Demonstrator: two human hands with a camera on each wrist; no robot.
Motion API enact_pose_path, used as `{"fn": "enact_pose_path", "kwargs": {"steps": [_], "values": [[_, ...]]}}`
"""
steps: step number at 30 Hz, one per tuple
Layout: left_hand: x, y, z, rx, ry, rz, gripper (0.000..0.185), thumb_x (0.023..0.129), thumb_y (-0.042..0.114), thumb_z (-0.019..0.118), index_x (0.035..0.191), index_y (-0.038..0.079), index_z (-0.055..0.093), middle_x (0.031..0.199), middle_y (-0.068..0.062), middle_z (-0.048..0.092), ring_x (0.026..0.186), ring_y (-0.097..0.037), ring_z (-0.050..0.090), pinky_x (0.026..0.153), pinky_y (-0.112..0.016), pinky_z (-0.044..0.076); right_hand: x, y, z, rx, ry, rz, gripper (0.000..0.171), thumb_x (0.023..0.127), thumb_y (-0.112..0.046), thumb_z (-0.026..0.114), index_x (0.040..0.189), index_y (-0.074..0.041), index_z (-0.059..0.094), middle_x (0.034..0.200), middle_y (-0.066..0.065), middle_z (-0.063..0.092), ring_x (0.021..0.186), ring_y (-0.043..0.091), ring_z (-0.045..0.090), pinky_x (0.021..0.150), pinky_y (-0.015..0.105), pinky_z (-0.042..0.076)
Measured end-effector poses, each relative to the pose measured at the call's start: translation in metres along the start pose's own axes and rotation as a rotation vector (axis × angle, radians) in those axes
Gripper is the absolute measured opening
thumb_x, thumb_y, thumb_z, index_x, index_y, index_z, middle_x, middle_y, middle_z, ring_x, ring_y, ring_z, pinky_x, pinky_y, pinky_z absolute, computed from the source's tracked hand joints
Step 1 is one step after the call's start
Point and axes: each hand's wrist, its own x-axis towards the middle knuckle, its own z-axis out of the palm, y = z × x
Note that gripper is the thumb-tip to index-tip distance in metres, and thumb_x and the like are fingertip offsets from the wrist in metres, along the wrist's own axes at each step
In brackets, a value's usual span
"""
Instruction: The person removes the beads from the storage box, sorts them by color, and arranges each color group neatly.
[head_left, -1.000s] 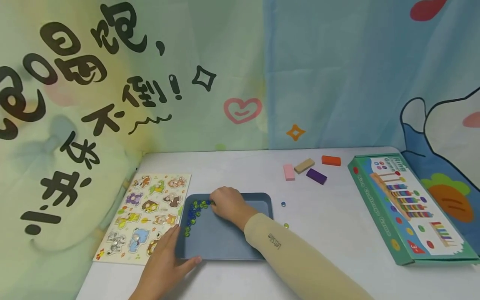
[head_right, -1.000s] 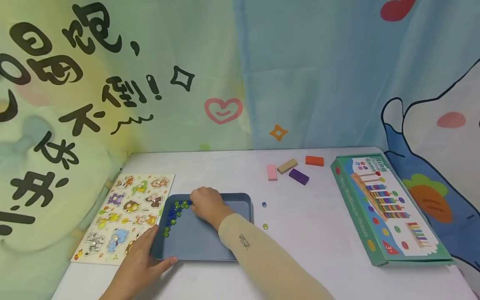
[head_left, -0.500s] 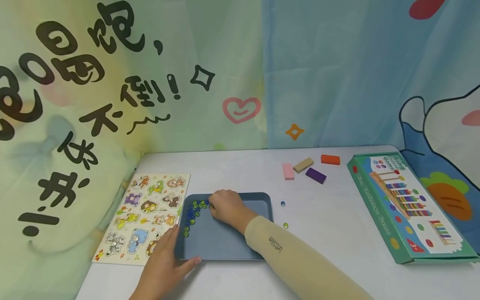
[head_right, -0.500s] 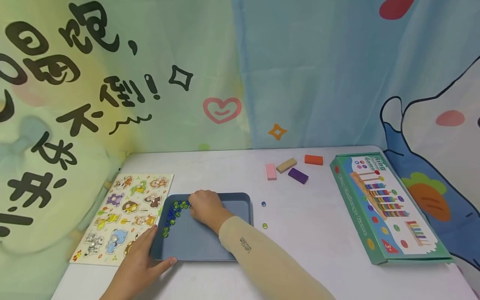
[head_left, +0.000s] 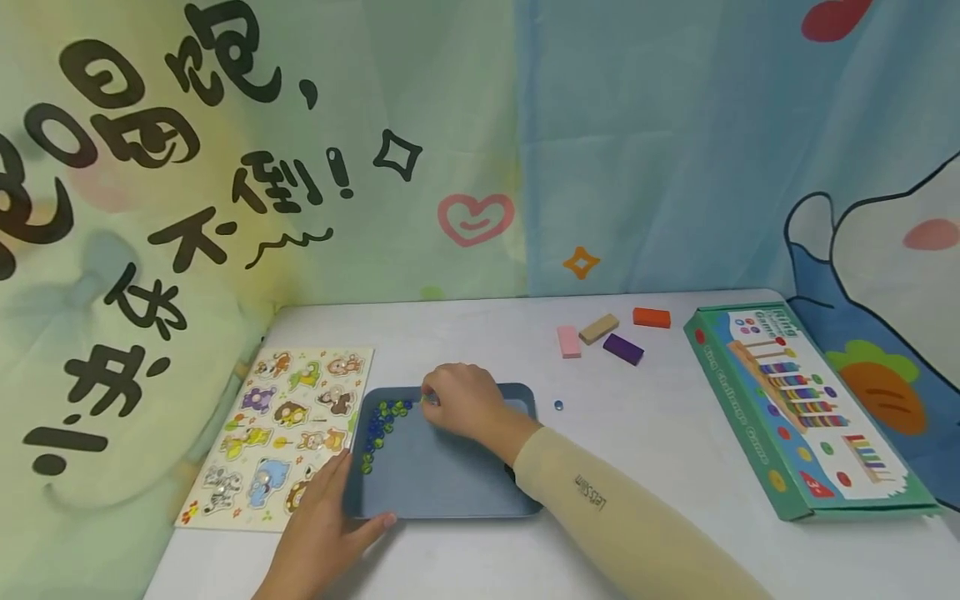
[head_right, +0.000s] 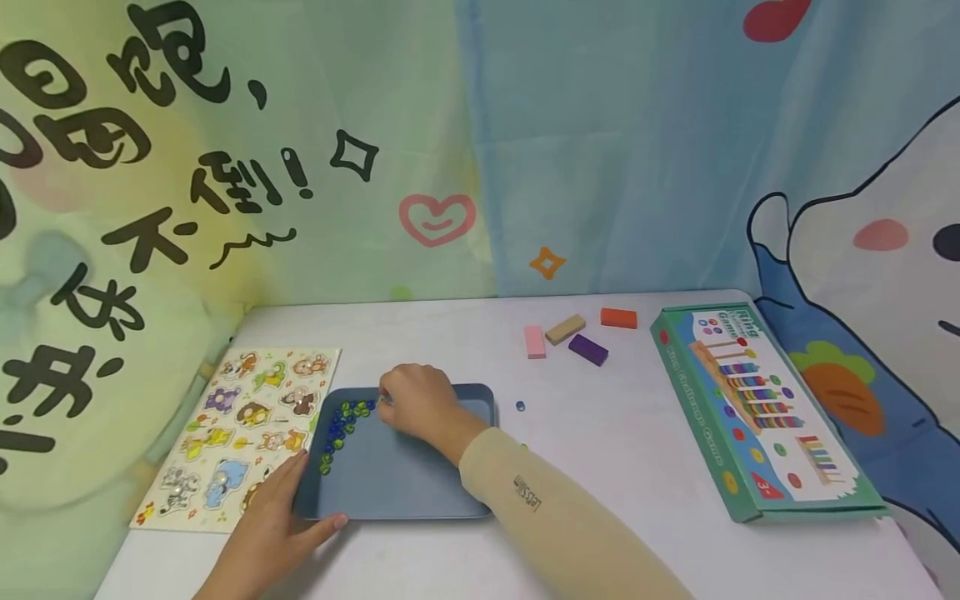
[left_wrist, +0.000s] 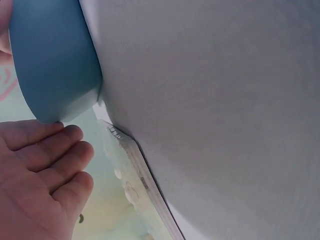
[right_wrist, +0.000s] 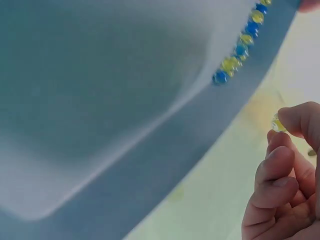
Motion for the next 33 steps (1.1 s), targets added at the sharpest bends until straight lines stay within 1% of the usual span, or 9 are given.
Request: {"fn": "enact_pose_path", "kwargs": {"steps": [4,6,9,14,20,22,26,29,33], "values": [[0.0,-0.001,-0.001,0.007,-0.011,-0.009,0.114,0.082,0.063,0.082,0.159,-0.007,0.034,0.164,-0.031,0.036,0.151,-0.052,0.036,0.122,-0.068,0.036,-0.009,0.011,-0.012,0.018,0.051,0.002,0.012,0.095,-0.025,0.075,0.103,-0.019,0.082,0.088,-0.006,0.076,0.067,0.005,0.06,0.059,0.023,0.054],[-0.001,-0.002,-0.001,0.012,-0.02,-0.018,0.115,0.082,0.064,0.081,0.16,-0.006,0.033,0.164,-0.031,0.035,0.152,-0.052,0.035,0.122,-0.068,0.035,-0.014,0.016,-0.017,0.029,0.075,0.007,0.012,0.094,-0.025,0.076,0.101,-0.018,0.082,0.08,-0.008,0.07,0.065,0.004,0.056,0.059,0.022,0.051],[-0.001,-0.002,-0.001,0.016,-0.035,-0.032,0.117,0.082,0.067,0.08,0.161,-0.005,0.032,0.165,-0.03,0.034,0.153,-0.052,0.034,0.123,-0.068,0.033,-0.024,0.025,-0.025,0.048,0.113,0.007,0.01,0.093,-0.023,0.077,0.099,-0.017,0.082,0.073,-0.009,0.062,0.063,0.004,0.051,0.057,0.021,0.047],[0.0,-0.001,-0.003,0.013,-0.074,-0.059,0.12,0.081,0.071,0.078,0.162,-0.004,0.029,0.167,-0.029,0.031,0.154,-0.051,0.031,0.125,-0.067,0.03,-0.039,0.039,-0.039,0.058,0.176,-0.007,0.008,0.09,-0.02,0.079,0.097,-0.015,0.081,0.069,-0.009,0.057,0.061,0.004,0.048,0.053,0.019,0.042],[0.0,0.001,-0.005,0.008,-0.111,-0.087,0.121,0.081,0.071,0.077,0.164,-0.001,0.026,0.169,-0.027,0.027,0.156,-0.05,0.027,0.126,-0.067,0.028,-0.055,0.057,-0.056,0.021,0.228,-0.006,0.008,0.089,-0.019,0.08,0.096,-0.015,0.081,0.069,-0.008,0.056,0.06,0.004,0.046,0.05,0.017,0.037],[0.0,0.001,-0.004,0.01,-0.118,-0.092,0.121,0.081,0.072,0.077,0.164,-0.001,0.026,0.17,-0.027,0.026,0.156,-0.05,0.026,0.126,-0.067,0.028,-0.062,0.064,-0.062,0.01,0.229,0.018,0.008,0.089,-0.019,0.081,0.096,-0.016,0.081,0.068,-0.009,0.055,0.059,0.004,0.045,0.05,0.017,0.035],[0.001,0.002,-0.003,0.015,-0.128,-0.101,0.122,0.081,0.073,0.076,0.164,0.0,0.025,0.17,-0.027,0.026,0.156,-0.05,0.026,0.126,-0.067,0.028,-0.077,0.08,-0.068,-0.013,0.201,0.086,0.009,0.089,-0.021,0.081,0.096,-0.016,0.081,0.068,-0.01,0.053,0.059,0.004,0.043,0.05,0.018,0.033],[0.001,0.003,-0.003,0.023,-0.133,-0.106,0.123,0.08,0.074,0.076,0.164,0.0,0.026,0.169,-0.028,0.027,0.156,-0.051,0.027,0.125,-0.068,0.029,-0.09,0.092,-0.068,-0.023,0.171,0.129,0.01,0.089,-0.021,0.081,0.097,-0.015,0.081,0.067,-0.009,0.052,0.06,0.005,0.043,0.05,0.018,0.034],[0.002,0.003,-0.003,0.03,-0.143,-0.113,0.124,0.079,0.075,0.076,0.164,-0.001,0.026,0.169,-0.028,0.027,0.155,-0.052,0.027,0.125,-0.069,0.029,-0.107,0.105,-0.062,-0.034,0.135,0.16,0.011,0.089,-0.02,0.08,0.098,-0.014,0.08,0.067,-0.008,0.052,0.06,0.005,0.043,0.051,0.018,0.035]]}}
